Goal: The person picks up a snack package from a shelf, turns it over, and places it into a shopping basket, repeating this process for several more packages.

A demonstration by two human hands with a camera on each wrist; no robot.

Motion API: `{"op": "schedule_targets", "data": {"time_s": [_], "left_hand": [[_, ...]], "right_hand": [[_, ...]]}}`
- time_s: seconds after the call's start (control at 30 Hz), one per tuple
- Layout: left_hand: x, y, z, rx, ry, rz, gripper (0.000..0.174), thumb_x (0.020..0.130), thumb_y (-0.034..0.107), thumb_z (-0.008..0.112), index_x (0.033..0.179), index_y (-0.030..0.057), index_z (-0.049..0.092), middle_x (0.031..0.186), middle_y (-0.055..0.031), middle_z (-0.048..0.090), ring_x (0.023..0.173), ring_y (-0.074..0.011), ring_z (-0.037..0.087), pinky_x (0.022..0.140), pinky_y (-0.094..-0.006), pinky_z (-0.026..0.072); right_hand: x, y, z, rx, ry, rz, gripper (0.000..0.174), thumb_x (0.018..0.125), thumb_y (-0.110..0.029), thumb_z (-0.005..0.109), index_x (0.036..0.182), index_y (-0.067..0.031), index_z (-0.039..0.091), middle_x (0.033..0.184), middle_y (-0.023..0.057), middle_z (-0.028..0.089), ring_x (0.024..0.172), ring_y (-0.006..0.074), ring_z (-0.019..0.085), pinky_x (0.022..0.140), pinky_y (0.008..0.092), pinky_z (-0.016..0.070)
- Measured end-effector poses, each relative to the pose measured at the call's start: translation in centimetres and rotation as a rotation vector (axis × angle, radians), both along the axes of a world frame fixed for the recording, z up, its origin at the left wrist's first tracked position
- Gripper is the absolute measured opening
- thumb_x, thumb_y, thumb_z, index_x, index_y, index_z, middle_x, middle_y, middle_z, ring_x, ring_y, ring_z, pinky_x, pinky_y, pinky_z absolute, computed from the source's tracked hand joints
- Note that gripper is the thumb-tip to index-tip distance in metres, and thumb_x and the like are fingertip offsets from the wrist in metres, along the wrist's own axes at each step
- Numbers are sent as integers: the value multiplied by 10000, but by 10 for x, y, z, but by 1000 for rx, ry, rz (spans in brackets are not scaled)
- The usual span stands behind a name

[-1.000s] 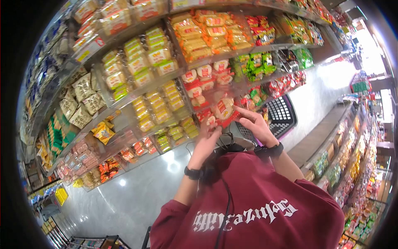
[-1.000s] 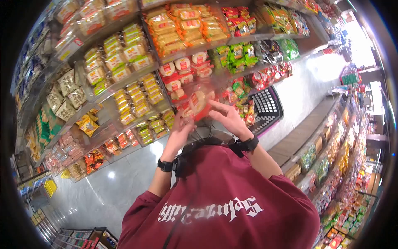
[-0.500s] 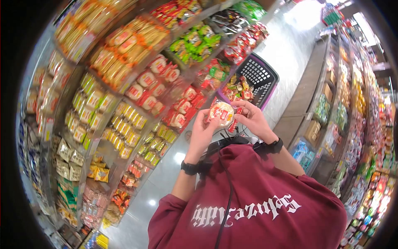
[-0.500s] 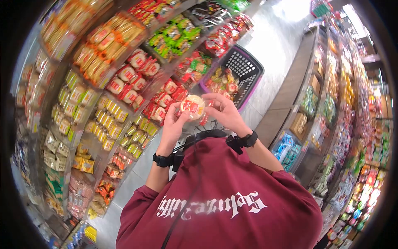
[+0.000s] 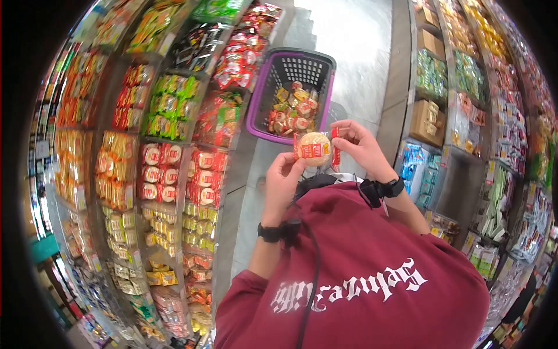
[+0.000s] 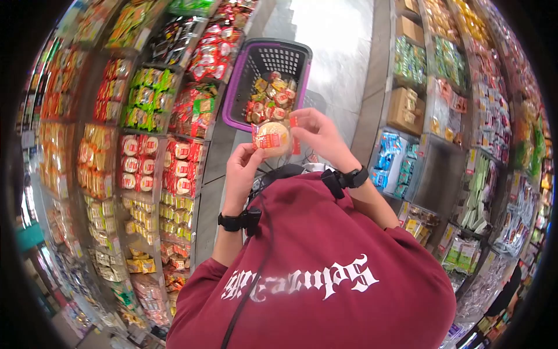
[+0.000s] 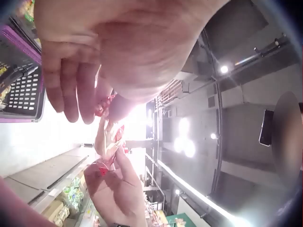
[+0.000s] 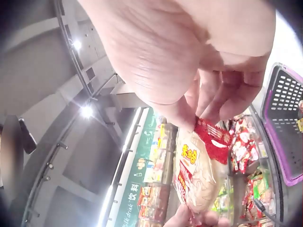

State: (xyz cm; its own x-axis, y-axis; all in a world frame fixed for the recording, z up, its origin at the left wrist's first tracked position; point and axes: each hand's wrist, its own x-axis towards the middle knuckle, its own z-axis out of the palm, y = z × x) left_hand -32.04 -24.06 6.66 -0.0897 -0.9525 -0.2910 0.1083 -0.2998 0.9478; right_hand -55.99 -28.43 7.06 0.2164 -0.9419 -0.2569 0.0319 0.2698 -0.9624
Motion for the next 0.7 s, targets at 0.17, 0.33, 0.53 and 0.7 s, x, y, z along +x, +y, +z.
{"op": "schedule_targets", "data": {"time_s": [0.17, 0.33, 0.53, 0.7], "left_hand": [[-64, -20, 17, 160, -38, -373, 224, 992, 186, 730, 1045, -2, 621, 893, -45, 709, 775, -91, 653, 732, -263, 531], [-85, -53, 11, 147, 23, -350, 202, 1045, 195, 652, 1056, 0, 598, 874, -66, 725, 802, -103, 693, 715, -267, 534], [-77, -110, 6, 64, 23, -306, 186, 1066, 180, 606, 1107, 9, 545, 881, -90, 728, 814, -117, 703, 696, -268, 538], [-58, -150, -8, 21, 67, -133, 177, 1058, 154, 602, 1073, 6, 507, 972, -136, 724, 898, -157, 733, 745, -282, 579]], "right_hand": [[-63, -3, 10, 93, -39, -156, 257, 1021, -58, 643, 1276, -24, 637, 998, 4, 688, 910, 57, 620, 801, 231, 512], [-86, -16, -10, 66, -81, -167, 240, 1030, -65, 637, 1266, -24, 638, 1008, 11, 688, 921, 62, 624, 811, 228, 515], [-83, -61, -3, 80, -95, -113, 390, 1033, -76, 641, 1404, -28, 533, 1181, 87, 694, 1068, 116, 649, 873, 264, 521], [-64, -120, 15, 180, -23, 67, 543, 1008, -75, 679, 1495, -51, 440, 1215, 102, 684, 1088, 137, 652, 904, 297, 516]]}}
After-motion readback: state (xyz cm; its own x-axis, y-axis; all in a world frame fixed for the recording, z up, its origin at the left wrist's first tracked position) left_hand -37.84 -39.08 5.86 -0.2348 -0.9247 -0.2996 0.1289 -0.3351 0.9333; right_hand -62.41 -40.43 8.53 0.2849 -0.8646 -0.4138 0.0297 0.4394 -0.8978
